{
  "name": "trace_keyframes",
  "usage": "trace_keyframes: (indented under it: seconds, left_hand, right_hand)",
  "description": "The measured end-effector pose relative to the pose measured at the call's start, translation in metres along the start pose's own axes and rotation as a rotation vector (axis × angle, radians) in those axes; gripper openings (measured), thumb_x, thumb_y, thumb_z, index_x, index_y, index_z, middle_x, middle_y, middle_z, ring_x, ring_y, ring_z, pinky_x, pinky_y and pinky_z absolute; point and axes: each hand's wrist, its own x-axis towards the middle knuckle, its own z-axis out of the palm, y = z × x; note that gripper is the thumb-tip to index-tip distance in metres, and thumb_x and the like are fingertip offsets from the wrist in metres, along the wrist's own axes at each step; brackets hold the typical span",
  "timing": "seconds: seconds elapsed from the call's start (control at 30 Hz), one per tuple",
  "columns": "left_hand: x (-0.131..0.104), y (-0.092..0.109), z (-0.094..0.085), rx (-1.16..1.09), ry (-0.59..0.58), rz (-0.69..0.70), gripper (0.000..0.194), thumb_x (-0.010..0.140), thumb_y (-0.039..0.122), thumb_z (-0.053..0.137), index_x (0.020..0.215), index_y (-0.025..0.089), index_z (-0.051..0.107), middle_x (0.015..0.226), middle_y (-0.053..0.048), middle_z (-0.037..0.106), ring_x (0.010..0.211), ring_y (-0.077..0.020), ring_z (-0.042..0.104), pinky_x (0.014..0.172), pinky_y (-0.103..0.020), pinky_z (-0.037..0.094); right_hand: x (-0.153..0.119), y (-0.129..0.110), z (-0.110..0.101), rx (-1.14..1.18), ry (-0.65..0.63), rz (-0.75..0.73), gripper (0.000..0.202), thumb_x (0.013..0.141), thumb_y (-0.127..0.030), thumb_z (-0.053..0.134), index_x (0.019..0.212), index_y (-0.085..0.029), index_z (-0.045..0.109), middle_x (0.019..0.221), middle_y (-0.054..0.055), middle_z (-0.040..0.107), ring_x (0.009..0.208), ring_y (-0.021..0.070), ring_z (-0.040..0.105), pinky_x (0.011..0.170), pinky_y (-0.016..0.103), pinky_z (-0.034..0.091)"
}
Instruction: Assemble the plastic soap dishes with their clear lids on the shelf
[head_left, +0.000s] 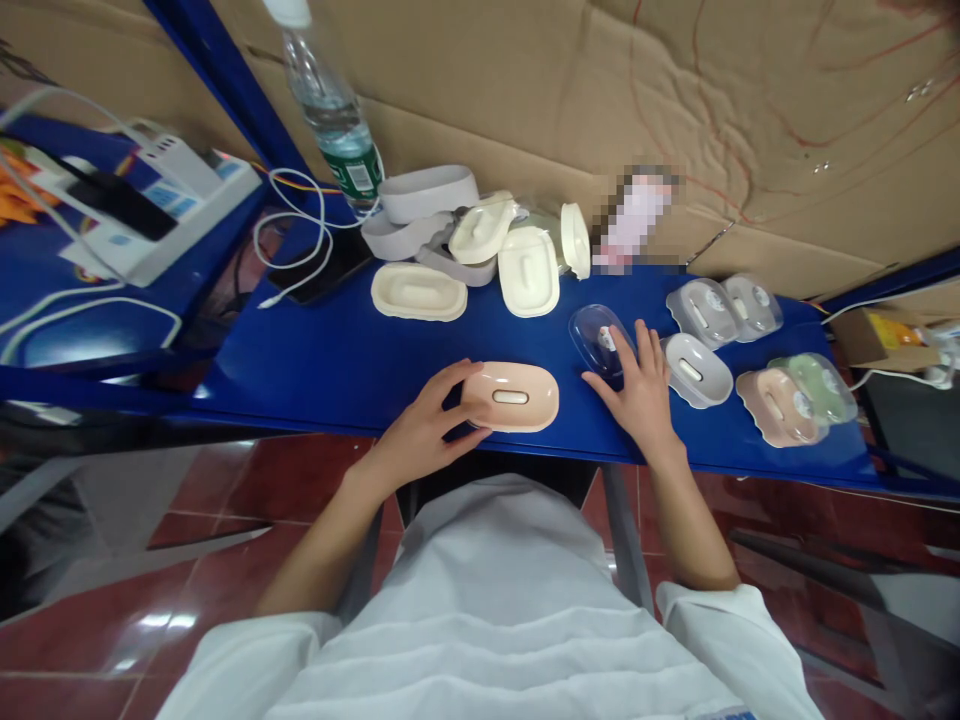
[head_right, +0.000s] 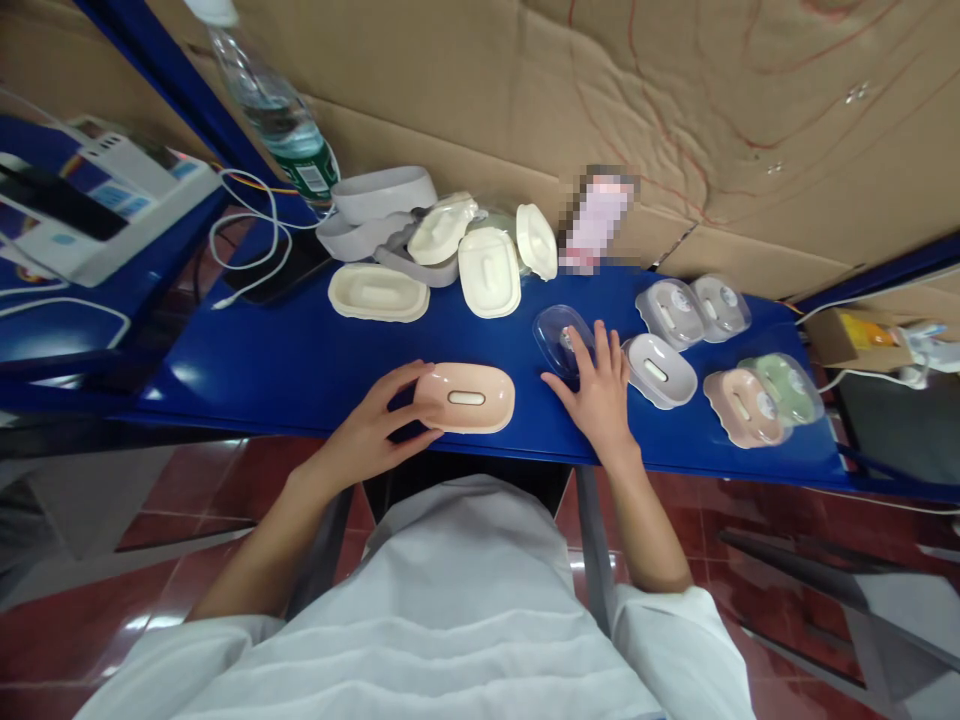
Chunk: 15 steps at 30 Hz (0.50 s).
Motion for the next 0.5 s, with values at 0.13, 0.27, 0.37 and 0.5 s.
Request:
trace_keyframes:
  seconds: [0.13,0.27,0.37,0.5]
  left_hand:
    - [0.003,0.002,0.004,-0.046,0.0,-0.108,0.041,0.098,0.03,0.078,0.137,0.03,0.065,0.151,-0.011,0.062,0.142,-0.0296,0.063,0.121,-0.051,0.056]
    - [0.008,0.004,0.008,-0.111,-0.026,-0.186,0.059,0.098,0.035,0.078,0.152,0.034,0.054,0.154,-0.011,0.059,0.143,-0.0293,0.061,0.121,-0.051,0.056]
    - [0.012,0.003,0.01,-0.151,-0.023,-0.17,0.066,0.097,0.037,0.08,0.156,0.035,0.051,0.158,-0.012,0.056,0.148,-0.0303,0.057,0.123,-0.052,0.053]
    - [0.014,0.0,0.012,-0.18,-0.043,-0.155,0.064,0.097,0.041,0.08,0.155,0.034,0.053,0.159,-0.012,0.056,0.149,-0.03,0.056,0.124,-0.051,0.052]
  right_hand:
    - [0.008,0.014,0.0,0.087,-0.009,0.057,0.064,0.1,-0.059,0.069,0.155,-0.026,0.061,0.165,0.018,0.053,0.15,0.0432,0.055,0.121,0.069,0.049]
    - [-0.005,-0.013,-0.012,0.336,-0.14,-0.194,0.062,0.101,-0.047,0.071,0.159,-0.034,0.055,0.171,0.011,0.048,0.157,0.0359,0.049,0.126,0.061,0.048]
    - [-0.014,-0.036,-0.015,0.442,-0.26,-0.439,0.066,0.101,-0.038,0.072,0.163,-0.037,0.049,0.175,0.007,0.041,0.163,0.0351,0.038,0.129,0.062,0.044]
    - [-0.011,-0.045,-0.005,0.459,-0.27,-0.56,0.07,0.102,-0.03,0.069,0.166,-0.036,0.044,0.175,0.006,0.042,0.167,0.0337,0.03,0.13,0.064,0.042]
